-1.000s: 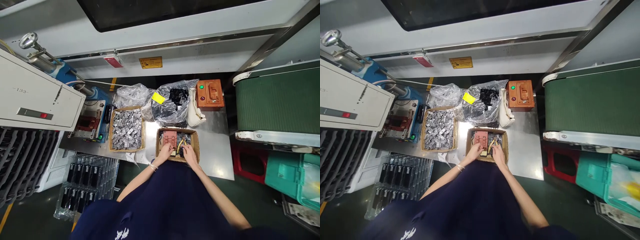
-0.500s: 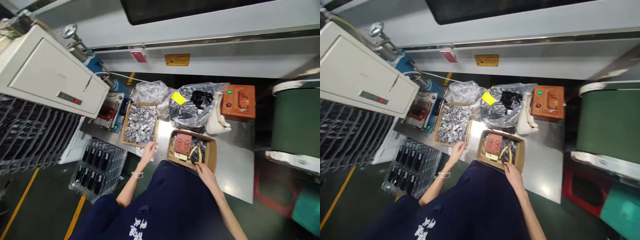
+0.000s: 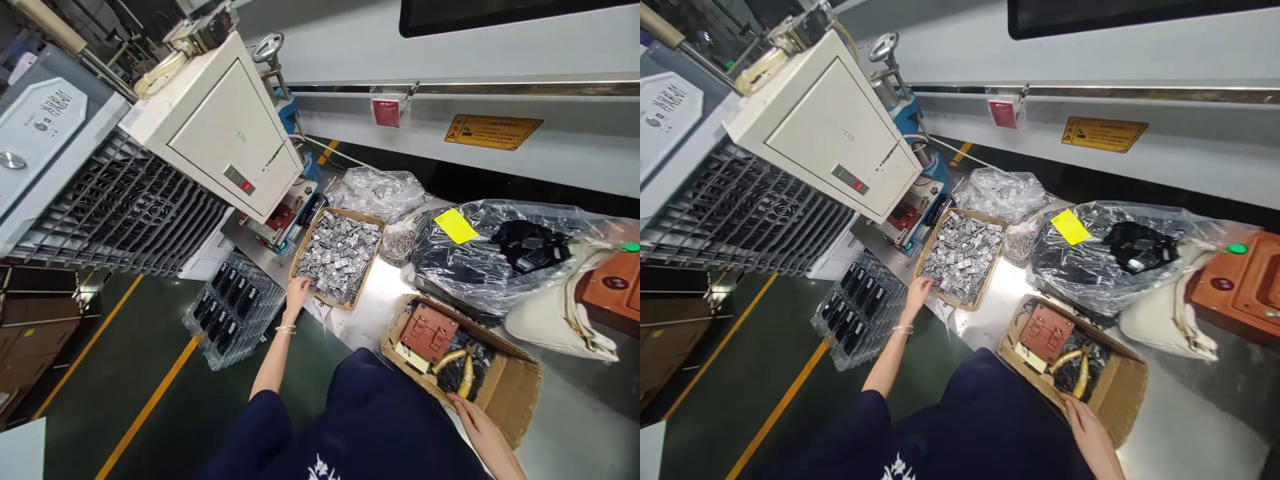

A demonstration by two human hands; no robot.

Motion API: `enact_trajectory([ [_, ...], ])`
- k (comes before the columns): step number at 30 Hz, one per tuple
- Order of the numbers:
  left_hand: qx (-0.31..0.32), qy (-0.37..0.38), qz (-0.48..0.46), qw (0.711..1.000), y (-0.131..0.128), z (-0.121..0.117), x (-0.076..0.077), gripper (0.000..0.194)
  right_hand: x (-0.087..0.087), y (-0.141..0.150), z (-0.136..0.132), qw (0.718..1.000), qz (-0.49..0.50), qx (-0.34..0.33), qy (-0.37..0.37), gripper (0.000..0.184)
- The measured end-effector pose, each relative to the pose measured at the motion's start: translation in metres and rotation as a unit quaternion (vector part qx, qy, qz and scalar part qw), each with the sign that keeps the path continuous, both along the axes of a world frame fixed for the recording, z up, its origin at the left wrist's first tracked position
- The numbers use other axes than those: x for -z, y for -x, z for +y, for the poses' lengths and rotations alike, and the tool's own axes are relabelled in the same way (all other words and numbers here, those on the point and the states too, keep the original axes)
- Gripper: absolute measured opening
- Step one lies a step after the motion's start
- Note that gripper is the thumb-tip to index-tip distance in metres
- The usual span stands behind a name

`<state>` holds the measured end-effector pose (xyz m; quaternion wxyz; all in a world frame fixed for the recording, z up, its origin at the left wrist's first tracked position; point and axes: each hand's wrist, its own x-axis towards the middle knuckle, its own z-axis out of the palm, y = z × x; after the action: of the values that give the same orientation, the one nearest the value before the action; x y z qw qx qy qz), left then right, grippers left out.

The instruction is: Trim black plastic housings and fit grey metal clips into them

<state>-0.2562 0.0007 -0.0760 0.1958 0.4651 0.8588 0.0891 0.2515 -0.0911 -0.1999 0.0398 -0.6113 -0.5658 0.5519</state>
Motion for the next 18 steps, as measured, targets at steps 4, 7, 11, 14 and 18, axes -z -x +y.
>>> enact_trajectory([
  [4,0.127,0.005,-0.026,0.992,-0.036,0.086,0.015,0.009,-0.008,0.006,0.005,1.0,-0.001,0.011,0.004,0.048],
  [7,0.188,-0.014,-0.024,0.982,-0.067,0.168,0.024,0.013,-0.01,0.01,0.003,0.999,-0.011,0.027,0.02,0.055],
  [11,0.244,-0.037,-0.016,0.969,-0.101,0.285,0.029,0.02,-0.008,0.011,-0.007,0.998,-0.008,0.063,0.022,0.057],
  [14,0.275,-0.031,-0.015,0.961,-0.125,0.353,0.026,0.019,-0.01,0.015,-0.016,0.995,-0.011,0.095,0.017,0.056],
  [18,0.325,0.001,-0.024,0.945,-0.147,0.401,0.022,0.024,-0.016,0.024,-0.018,0.991,-0.01,0.132,0.015,0.054],
])
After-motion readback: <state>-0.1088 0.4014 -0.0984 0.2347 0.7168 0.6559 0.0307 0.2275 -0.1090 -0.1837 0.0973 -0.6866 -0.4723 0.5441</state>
